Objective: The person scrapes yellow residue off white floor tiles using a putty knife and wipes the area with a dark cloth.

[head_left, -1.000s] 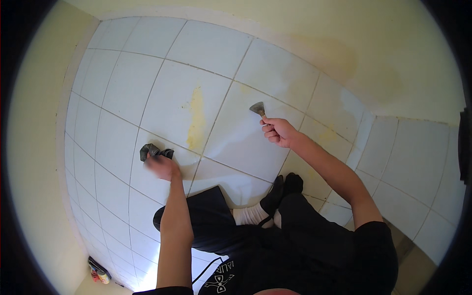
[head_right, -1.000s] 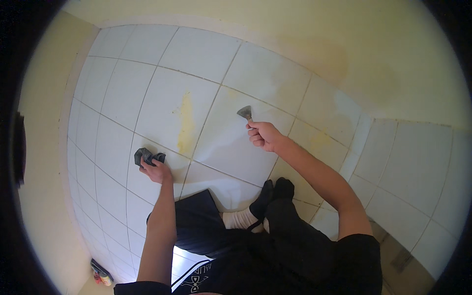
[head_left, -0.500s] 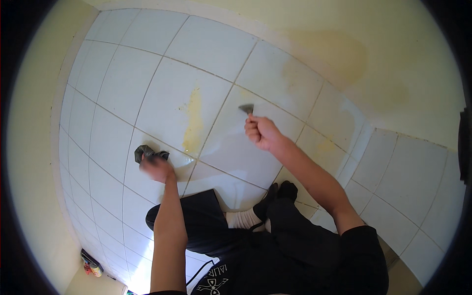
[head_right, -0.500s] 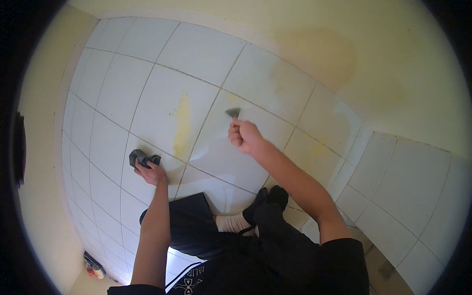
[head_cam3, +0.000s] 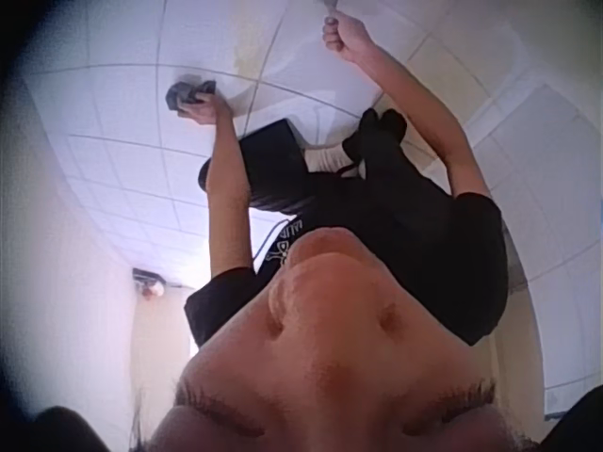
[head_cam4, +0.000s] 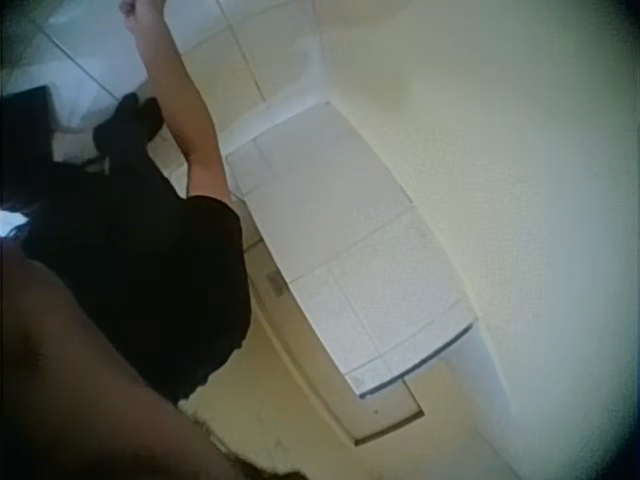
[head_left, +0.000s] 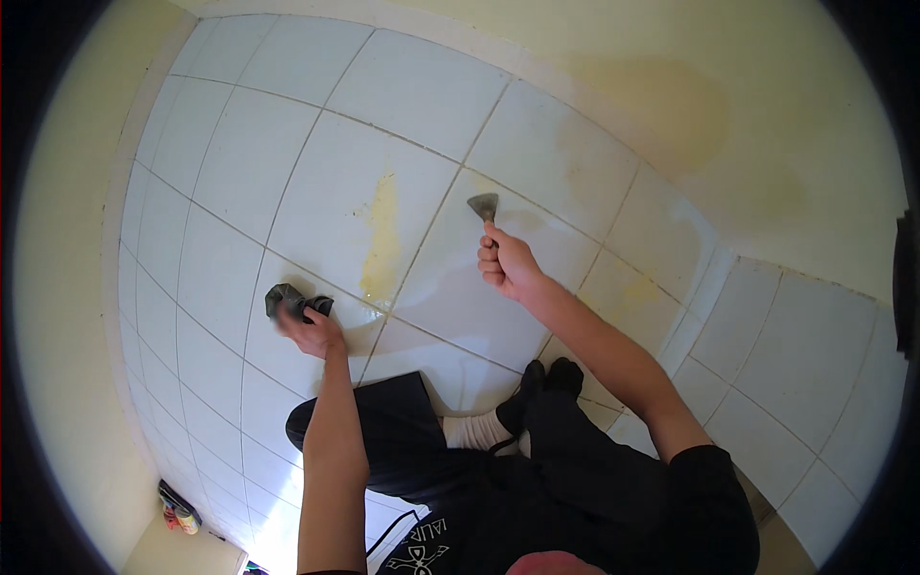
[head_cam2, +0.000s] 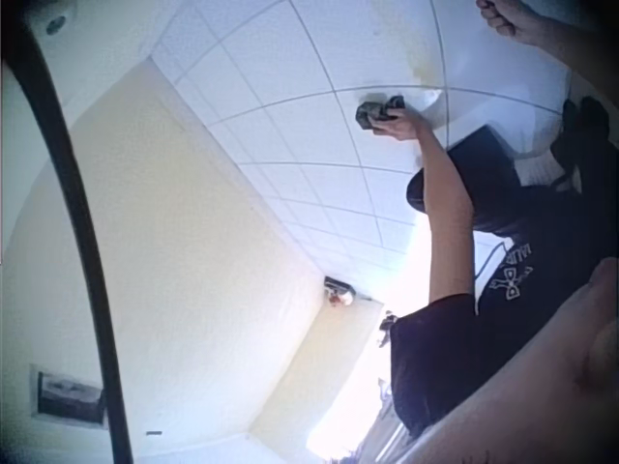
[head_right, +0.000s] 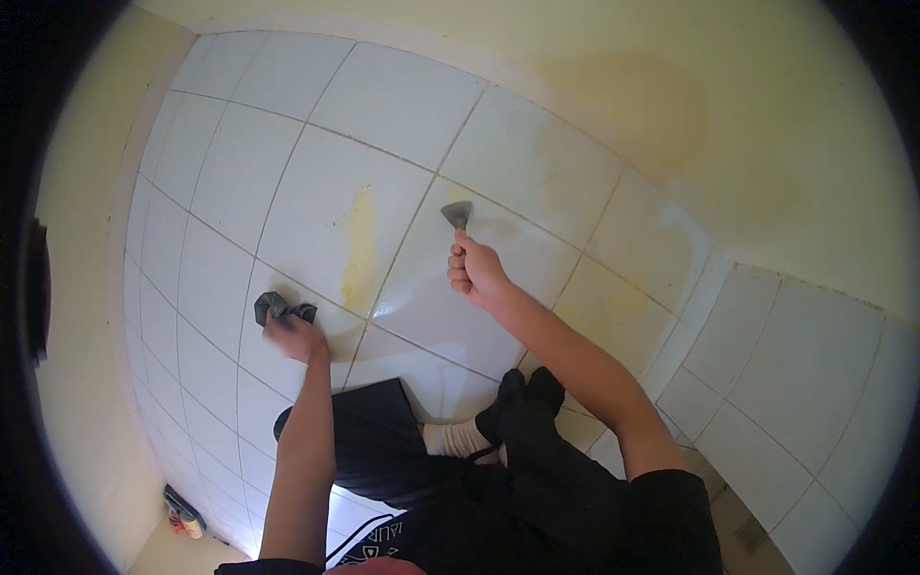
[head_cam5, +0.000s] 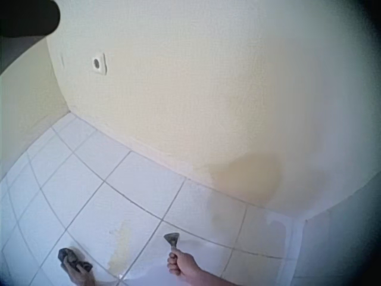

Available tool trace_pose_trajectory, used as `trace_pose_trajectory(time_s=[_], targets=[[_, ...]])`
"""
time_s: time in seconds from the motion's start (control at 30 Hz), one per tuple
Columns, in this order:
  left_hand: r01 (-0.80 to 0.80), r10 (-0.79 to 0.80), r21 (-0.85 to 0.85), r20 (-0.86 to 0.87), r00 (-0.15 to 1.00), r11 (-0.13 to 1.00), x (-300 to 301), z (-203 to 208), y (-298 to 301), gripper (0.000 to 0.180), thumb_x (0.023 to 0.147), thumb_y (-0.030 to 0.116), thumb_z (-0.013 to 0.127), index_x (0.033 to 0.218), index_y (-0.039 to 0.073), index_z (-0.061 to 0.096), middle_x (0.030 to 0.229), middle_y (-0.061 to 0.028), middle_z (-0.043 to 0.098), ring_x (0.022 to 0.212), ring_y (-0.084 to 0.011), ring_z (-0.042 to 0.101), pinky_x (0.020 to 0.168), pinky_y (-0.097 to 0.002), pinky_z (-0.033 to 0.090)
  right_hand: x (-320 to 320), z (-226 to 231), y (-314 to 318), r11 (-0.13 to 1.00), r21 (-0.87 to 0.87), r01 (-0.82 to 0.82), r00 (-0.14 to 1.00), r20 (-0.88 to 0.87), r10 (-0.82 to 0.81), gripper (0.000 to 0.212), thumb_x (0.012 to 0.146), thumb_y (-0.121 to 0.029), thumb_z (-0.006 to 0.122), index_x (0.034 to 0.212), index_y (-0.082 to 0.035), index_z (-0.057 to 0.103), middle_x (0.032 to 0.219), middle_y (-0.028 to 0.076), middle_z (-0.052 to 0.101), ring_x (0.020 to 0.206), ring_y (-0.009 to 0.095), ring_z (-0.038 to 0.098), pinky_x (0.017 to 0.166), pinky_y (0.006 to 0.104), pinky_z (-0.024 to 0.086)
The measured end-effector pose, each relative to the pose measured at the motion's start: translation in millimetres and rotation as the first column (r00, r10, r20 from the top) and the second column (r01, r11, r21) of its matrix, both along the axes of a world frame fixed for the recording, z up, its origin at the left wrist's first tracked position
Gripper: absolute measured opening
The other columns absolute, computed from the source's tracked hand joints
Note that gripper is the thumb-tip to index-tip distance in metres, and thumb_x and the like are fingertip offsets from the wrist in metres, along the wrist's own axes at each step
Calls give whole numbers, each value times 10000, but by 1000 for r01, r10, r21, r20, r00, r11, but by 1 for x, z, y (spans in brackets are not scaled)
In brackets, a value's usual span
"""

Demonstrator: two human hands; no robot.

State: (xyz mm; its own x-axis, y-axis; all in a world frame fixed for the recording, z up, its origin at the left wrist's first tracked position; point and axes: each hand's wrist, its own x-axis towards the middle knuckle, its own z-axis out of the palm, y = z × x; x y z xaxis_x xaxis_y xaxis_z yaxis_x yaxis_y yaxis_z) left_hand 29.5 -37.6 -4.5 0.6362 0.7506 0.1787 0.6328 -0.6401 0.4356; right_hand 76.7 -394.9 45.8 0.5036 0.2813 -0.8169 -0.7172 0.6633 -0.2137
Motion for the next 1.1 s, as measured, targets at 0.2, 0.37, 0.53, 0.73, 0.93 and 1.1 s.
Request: trace_pose_trajectory(time_s=[0.2, 0.37, 0.53, 0.73, 0.93, 1.1], targets=[[14, -14, 11, 17, 1000, 1000, -6, 2, 1, 491, 891, 204, 529, 1379, 155, 503, 1279, -192, 495, 1051, -427, 605, 820, -535, 525, -4, 11, 16, 992, 91, 91, 992, -91, -83, 354, 1073, -382, 460, 800, -172, 383, 618, -80, 217, 486, 64, 174, 411, 257, 123], [-6, 6, 12, -2, 1000, 1000, -5, 1, -2, 492, 888, 208, 530, 1377, 154, 504, 1277, -193, 492, 1052, -427, 603, 824, -535, 527, 8, 3, 8, 993, 80, 90, 995, -43, -87, 381, 1068, -403, 462, 782, -167, 379, 608, -74, 243, 483, 73, 192, 413, 270, 131], [3, -3, 19, 13, 1000, 1000, -4, 0, 1, 491, 889, 203, 534, 1376, 155, 502, 1278, -195, 491, 1047, -433, 603, 823, -535, 528, -1, 3, 2, 992, 111, 59, 997, -59, -53, 375, 1071, -400, 459, 789, -164, 389, 615, -73, 251, 485, 71, 201, 413, 267, 138], [10, -10, 9, 16, 1000, 1000, -4, 1, 0, 484, 893, 188, 526, 1376, 159, 503, 1292, -199, 488, 1054, -436, 599, 828, -537, 526, 2, 7, -1, 993, 98, 66, 996, -62, -60, 342, 1072, -383, 458, 822, -155, 401, 622, -72, 258, 484, 65, 206, 415, 265, 145], [23, -24, 25, 18, 1000, 999, -7, -1, 3, 488, 895, 189, 517, 1381, 153, 497, 1292, -207, 487, 1056, -435, 597, 826, -533, 529, -9, 5, -2, 989, 129, 67, 997, -40, -63, 301, 1061, -336, 465, 834, -145, 409, 613, -74, 249, 475, 67, 203, 417, 266, 149], [12, -12, 2, 6, 1000, 1000, -4, 4, -1, 486, 893, 189, 519, 1378, 156, 500, 1296, -205, 490, 1053, -432, 601, 823, -536, 527, -15, 0, -5, 987, 141, 75, 997, 11, -77, 268, 1025, -308, 504, 839, -137, 413, 608, -71, 251, 471, 68, 206, 411, 264, 154]])
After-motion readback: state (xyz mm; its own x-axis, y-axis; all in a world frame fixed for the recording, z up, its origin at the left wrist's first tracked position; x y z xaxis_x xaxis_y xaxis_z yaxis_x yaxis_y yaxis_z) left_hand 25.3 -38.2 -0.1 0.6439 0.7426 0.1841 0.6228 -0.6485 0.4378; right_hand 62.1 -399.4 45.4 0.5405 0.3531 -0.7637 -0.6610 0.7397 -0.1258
